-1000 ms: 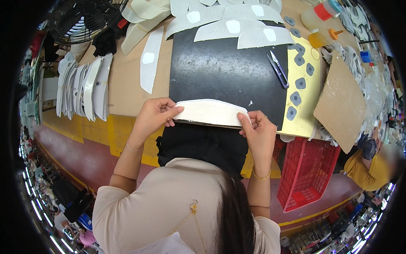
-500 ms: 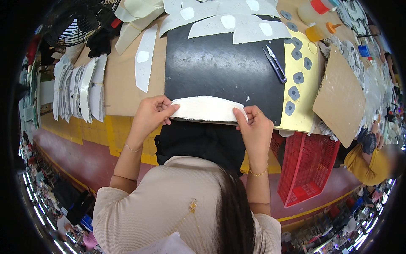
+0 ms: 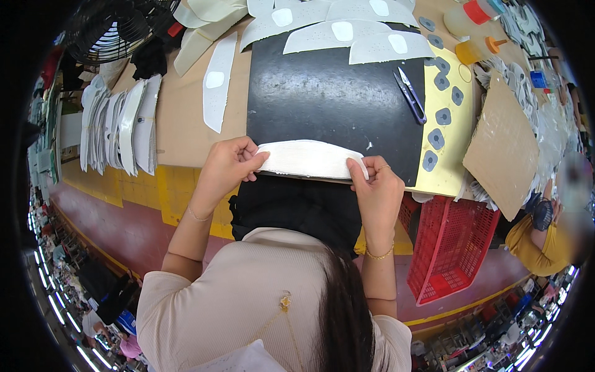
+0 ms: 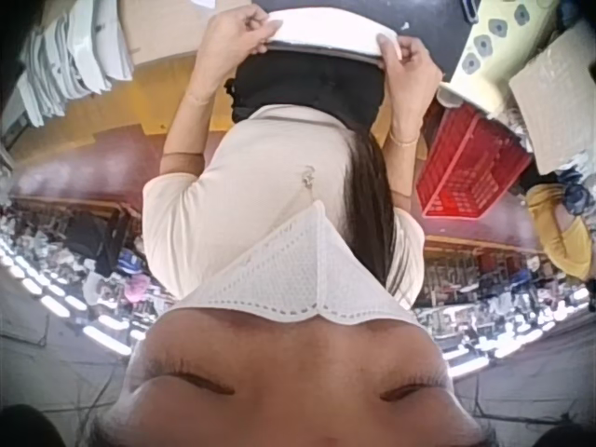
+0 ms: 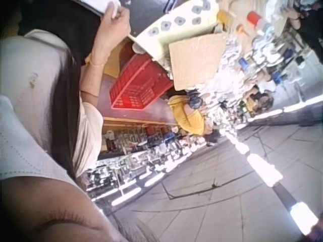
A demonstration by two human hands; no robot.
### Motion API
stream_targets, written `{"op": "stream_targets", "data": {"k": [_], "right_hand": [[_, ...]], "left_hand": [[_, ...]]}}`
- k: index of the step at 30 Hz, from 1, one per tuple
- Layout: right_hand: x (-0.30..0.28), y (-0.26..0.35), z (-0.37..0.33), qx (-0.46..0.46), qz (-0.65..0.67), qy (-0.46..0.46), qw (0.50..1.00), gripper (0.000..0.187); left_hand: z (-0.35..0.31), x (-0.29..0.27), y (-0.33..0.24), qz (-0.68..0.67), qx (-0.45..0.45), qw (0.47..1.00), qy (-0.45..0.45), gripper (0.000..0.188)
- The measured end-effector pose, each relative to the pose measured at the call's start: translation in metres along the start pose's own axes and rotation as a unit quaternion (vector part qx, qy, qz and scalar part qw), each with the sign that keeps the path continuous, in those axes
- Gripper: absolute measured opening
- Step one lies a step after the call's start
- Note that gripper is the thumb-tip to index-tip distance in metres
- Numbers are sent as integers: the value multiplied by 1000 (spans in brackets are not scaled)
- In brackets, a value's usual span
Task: The person repeatedly picks up white foam pieces and small circular inserts, places them on a black mat, presses them together, and sets the assembled units aside. The person handles the items one at a time and stacks the finished assemblies on the table.
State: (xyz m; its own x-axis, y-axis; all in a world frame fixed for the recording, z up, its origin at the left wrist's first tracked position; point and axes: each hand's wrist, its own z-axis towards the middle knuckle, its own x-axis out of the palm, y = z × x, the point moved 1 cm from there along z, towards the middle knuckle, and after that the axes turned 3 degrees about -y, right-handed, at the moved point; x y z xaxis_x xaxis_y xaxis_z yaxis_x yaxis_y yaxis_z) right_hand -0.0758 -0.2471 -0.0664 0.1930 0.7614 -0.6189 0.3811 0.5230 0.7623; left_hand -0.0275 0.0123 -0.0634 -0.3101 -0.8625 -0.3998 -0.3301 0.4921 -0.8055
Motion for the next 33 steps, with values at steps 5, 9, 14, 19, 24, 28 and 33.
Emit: {"op": "stream_targets", "data": {"k": [5, 9, 14, 19, 24, 28, 33], "right_hand": [[-2, 6, -1, -35, -127, -33, 991, 33], [3, 24, -6, -234, -187, -94, 950, 44], [53, 38, -26, -418, -188, 84, 885, 58], [64, 15, -19, -430, -188, 112, 876, 60], [43, 5, -17, -413, -274, 105, 862, 66], [19, -8, -18, -381, -309, 100, 866, 70], [0, -29, -20, -348, -340, 52, 872, 73]], "left_hand": [[-1, -5, -11, 196, -26, 979, -42, 24], [-17, 7, -3, 273, 212, 923, -169, 38], [-19, 51, 11, 92, 458, 882, -63, 71], [-9, 65, 33, 268, 434, 855, -90, 78], [-13, 70, 28, 320, 377, 863, -98, 77], [-15, 72, 20, 370, 337, 861, -95, 79], [-16, 73, 17, 373, 336, 858, -105, 78]]}}
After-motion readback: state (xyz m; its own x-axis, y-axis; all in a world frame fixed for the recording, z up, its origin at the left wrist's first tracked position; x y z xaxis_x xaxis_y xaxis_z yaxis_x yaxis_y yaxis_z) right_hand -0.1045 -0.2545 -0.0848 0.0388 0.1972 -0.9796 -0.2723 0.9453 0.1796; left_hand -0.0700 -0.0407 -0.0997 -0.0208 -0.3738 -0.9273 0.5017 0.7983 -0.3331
